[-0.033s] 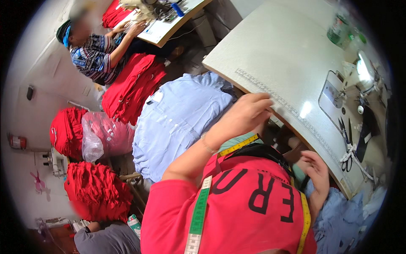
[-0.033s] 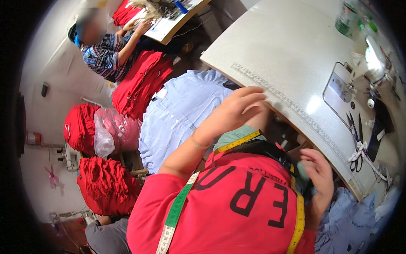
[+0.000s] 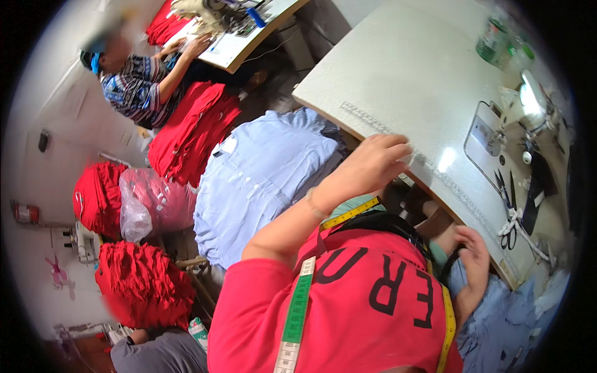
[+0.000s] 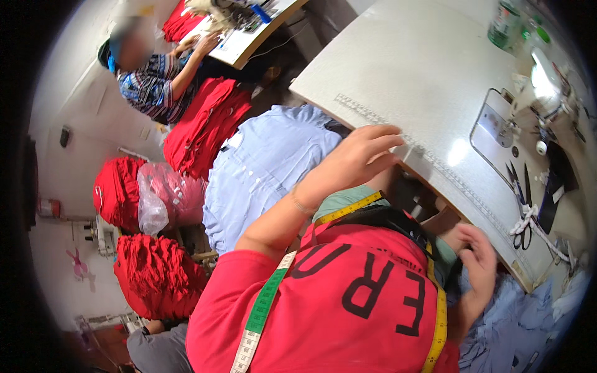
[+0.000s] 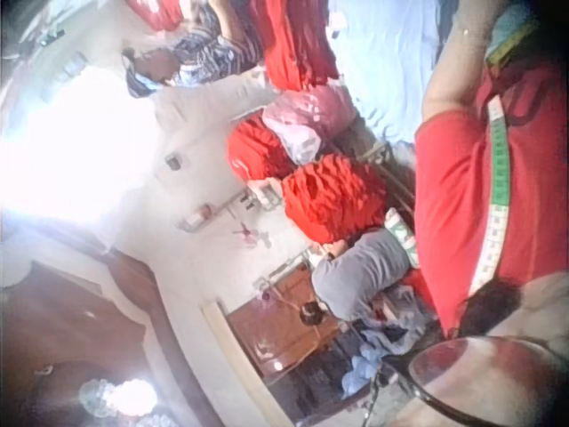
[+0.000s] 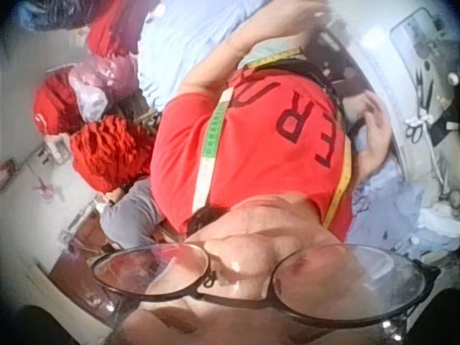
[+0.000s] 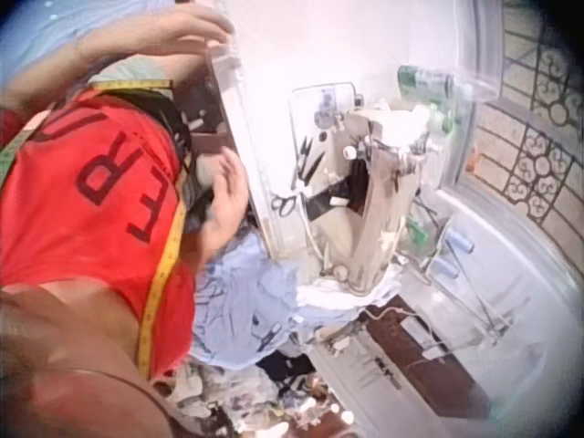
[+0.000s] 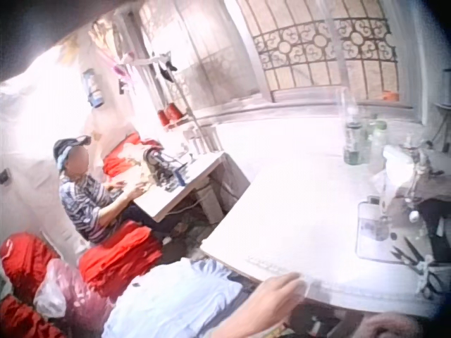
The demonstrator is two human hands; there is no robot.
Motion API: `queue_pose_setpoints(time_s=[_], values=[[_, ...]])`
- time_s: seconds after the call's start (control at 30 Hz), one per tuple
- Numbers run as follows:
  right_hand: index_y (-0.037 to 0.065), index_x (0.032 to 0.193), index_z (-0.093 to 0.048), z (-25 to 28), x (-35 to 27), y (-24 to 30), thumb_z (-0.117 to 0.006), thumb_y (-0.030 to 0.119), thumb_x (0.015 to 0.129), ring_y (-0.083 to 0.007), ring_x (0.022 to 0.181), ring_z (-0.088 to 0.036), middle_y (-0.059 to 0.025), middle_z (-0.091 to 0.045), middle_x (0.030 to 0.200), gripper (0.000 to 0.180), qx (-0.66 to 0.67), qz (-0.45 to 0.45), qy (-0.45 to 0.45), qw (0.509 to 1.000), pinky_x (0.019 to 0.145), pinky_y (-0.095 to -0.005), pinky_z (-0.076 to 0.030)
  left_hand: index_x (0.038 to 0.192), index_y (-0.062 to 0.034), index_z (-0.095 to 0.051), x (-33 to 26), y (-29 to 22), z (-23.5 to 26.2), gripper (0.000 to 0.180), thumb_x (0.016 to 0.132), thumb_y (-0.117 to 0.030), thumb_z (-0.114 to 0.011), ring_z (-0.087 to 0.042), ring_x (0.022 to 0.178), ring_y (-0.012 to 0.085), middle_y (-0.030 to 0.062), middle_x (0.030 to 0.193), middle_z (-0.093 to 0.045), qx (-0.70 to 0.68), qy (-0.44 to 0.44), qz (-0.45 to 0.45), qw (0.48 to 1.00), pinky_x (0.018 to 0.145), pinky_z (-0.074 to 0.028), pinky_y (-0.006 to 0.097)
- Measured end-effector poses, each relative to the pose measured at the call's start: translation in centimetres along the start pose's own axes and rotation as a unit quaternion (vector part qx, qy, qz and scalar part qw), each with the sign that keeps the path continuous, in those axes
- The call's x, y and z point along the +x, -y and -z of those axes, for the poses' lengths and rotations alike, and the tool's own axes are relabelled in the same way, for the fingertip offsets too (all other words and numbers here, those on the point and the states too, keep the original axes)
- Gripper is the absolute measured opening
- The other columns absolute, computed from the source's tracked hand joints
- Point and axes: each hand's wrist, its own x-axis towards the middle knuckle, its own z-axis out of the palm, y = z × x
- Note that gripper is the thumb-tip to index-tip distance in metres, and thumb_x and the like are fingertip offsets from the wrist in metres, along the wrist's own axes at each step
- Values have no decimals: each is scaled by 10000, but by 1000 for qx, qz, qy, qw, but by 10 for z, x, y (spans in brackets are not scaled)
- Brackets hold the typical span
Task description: The person sews a button-down shirt at a sewing machine, folding the fabric and guiding it through the needle, then buttoning the shirt closed and smoothing it out on the table.
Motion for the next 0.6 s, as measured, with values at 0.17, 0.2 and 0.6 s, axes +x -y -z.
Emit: queue_pose_setpoints(time_s=[0.17, 0.2, 0.6], values=[[4, 1299, -495, 59, -124, -7, -518, 81, 925, -197, 1143, -518, -100, -556, 1270, 383, -233, -28, -417, 878, 995, -316, -383, 1033, -35, -611, 53, 20, -85, 260, 820, -184, -632, -525, 1061, 317, 138, 1145, -568, 59, 61, -78, 993, 919, -410, 418], [20, 1305, -497, 60, -147, -3, -520, 106, 932, -214, 1153, -518, -108, -549, 1285, 383, -283, -40, -483, 828, 998, -329, -382, 1039, -36, -612, 59, 20, -93, 262, 822, -182, -628, -519, 1066, 318, 138, 1153, -564, 75, 50, -81, 993, 921, -408, 418], [144, 1321, -510, -5, -269, -3, -591, 272, 895, -358, 1223, -467, -169, -477, 1358, 453, -556, -416, -606, 388, 991, -430, -398, 1071, 1, -601, 55, 19, -100, 276, 809, -82, -623, -517, 1065, 366, 184, 1165, -565, 105, 60, -125, 985, 930, -410, 440]])
